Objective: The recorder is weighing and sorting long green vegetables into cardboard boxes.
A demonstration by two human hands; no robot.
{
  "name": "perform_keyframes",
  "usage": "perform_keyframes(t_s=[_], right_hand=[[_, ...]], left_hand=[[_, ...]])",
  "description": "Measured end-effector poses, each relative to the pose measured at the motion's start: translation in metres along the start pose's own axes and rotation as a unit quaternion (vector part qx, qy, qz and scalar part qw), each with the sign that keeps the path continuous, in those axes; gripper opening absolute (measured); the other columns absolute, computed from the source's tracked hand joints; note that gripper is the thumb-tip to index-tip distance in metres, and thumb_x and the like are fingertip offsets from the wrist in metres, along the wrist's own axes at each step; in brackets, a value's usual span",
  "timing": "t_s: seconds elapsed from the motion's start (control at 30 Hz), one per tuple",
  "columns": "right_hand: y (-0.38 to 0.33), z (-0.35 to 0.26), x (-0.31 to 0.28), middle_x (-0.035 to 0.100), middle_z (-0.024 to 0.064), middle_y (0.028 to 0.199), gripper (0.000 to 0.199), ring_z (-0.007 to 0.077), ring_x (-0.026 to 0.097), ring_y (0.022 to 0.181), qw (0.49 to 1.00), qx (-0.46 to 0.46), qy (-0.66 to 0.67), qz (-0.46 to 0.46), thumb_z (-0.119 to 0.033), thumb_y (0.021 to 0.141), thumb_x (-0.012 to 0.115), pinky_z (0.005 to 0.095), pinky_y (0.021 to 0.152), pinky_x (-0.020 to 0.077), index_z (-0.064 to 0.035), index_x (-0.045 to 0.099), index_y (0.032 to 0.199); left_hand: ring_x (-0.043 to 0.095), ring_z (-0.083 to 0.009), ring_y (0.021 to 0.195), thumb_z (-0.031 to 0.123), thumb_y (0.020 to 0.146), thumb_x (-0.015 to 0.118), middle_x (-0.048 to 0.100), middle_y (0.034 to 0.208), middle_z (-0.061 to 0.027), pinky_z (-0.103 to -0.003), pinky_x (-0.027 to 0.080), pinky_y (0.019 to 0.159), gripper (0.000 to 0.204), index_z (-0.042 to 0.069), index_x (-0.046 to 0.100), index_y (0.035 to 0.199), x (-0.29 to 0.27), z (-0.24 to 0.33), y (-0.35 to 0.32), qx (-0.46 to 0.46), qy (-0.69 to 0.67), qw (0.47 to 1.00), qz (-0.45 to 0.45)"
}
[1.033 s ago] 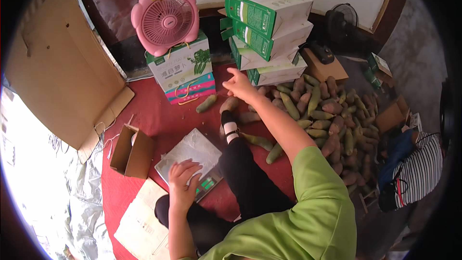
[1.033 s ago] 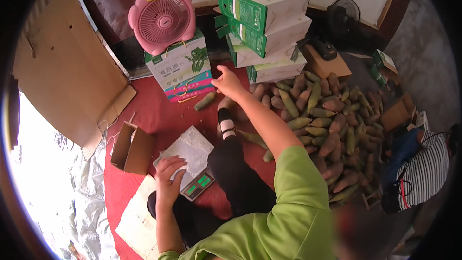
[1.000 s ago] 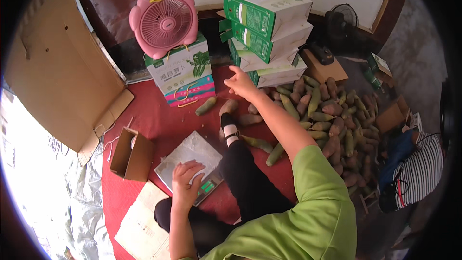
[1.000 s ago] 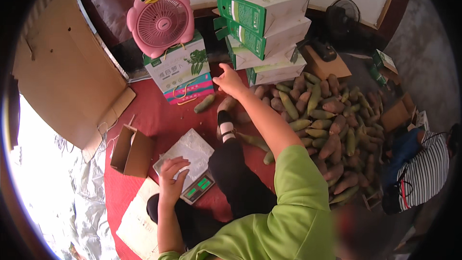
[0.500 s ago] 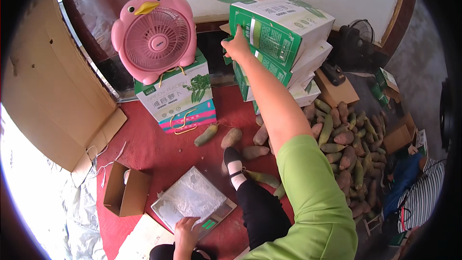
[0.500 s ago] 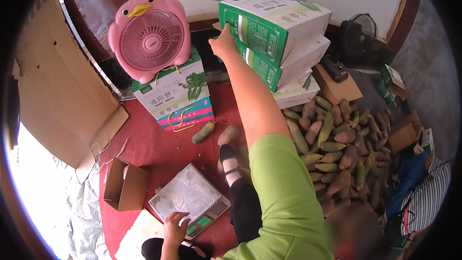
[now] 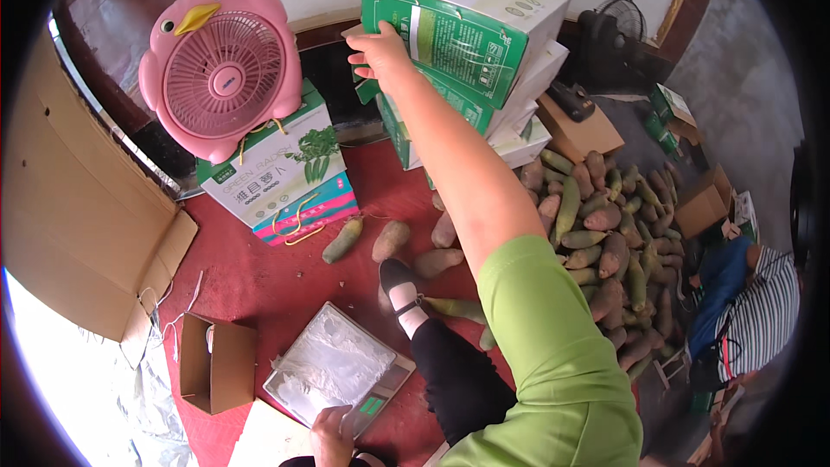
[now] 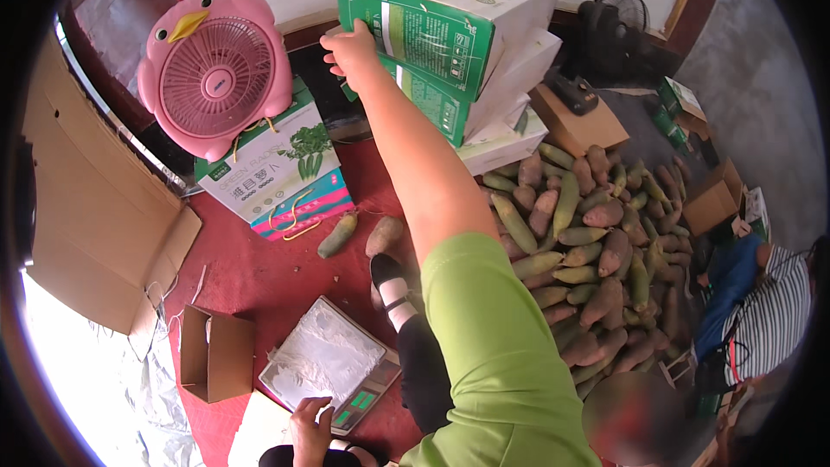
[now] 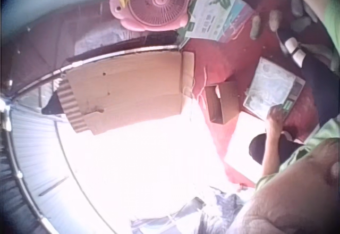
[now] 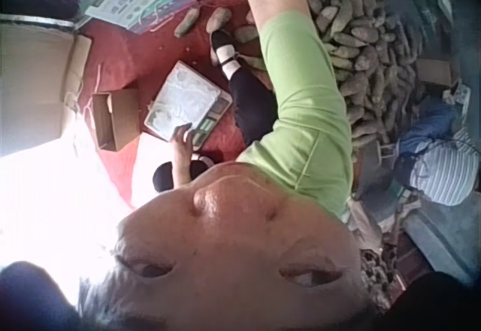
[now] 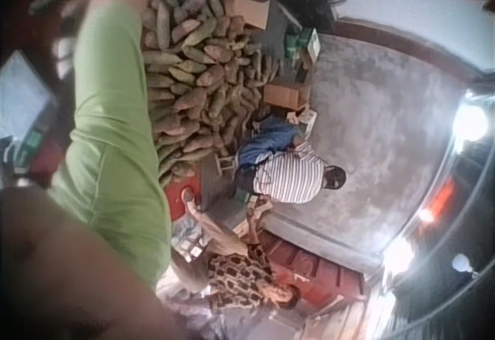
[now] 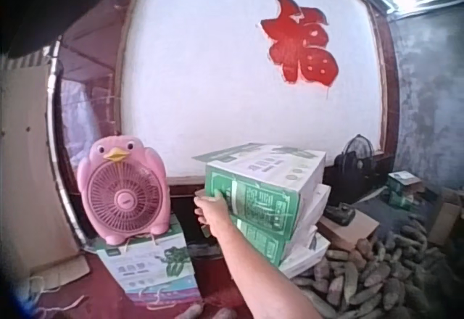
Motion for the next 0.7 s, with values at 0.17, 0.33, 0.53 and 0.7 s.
perform_keyframes(t_s=[0.17, 0.33, 0.53, 0.7], right_hand=[[-0.062, -0.044, -0.027, 0.063, 0.0064, 0.095, 0.029, 0.0136, 0.061, 0.07, 0.988, -0.096, 0.116, 0.026, -0.013, 0.079, 0.07, 0.0291, 0.055, 0.047, -0.0044, 0.052, 0.101], [-0.14, -0.138, -0.105, 0.071, 0.0096, 0.088, 0.009, 0.0113, 0.063, 0.066, 0.971, -0.194, 0.123, 0.067, -0.014, 0.084, 0.066, 0.021, 0.052, 0.0436, -0.0081, 0.06, 0.088], [-0.274, -0.228, -0.158, 0.071, 0.0099, 0.089, 0.011, 0.0123, 0.064, 0.064, 0.96, -0.213, 0.176, 0.054, -0.017, 0.089, 0.064, 0.0213, 0.05, 0.0423, -0.0068, 0.063, 0.094], [-0.365, -0.214, -0.17, 0.066, 0.0029, 0.075, 0.016, 0.0073, 0.049, 0.048, 0.957, -0.165, 0.24, -0.013, -0.016, 0.096, 0.054, 0.0202, 0.038, 0.0334, -0.0043, 0.064, 0.096]], left_hand=[[0.067, -0.0335, 0.083, -0.002, 0.075, 0.068, 0.068, 0.089, -0.0169, -0.037, 0.052, 0.075, 0.018, 0.001, 0.07, 0.093, 0.005, -0.008, -0.012, 0.037, 0.037, 0.998, 0.028], [0.065, -0.0357, 0.086, 0.001, 0.076, 0.068, 0.067, 0.091, -0.017, -0.039, 0.052, 0.077, 0.018, 0.003, 0.07, 0.094, -0.002, 0.005, -0.021, 0.052, 0.02, 0.997, 0.059], [0.064, -0.0358, 0.092, 0.001, 0.074, 0.07, 0.066, 0.095, -0.0181, -0.039, 0.05, 0.082, 0.023, 0.002, 0.068, 0.097, -0.014, -0.004, -0.034, 0.102, 0.014, 0.987, 0.125], [0.047, -0.0375, 0.122, -0.002, 0.068, 0.074, 0.051, 0.127, -0.0184, -0.044, 0.037, 0.104, 0.064, 0.004, 0.053, 0.128, -0.032, 0.009, -0.038, 0.153, 0.03, 0.961, 0.226]])
Point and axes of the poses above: each hand's wrist, its own y-axis towards the middle knuckle, its own x-axis out of the palm, z = x × y, the point moved 1 cm from there along y, towards the middle knuckle
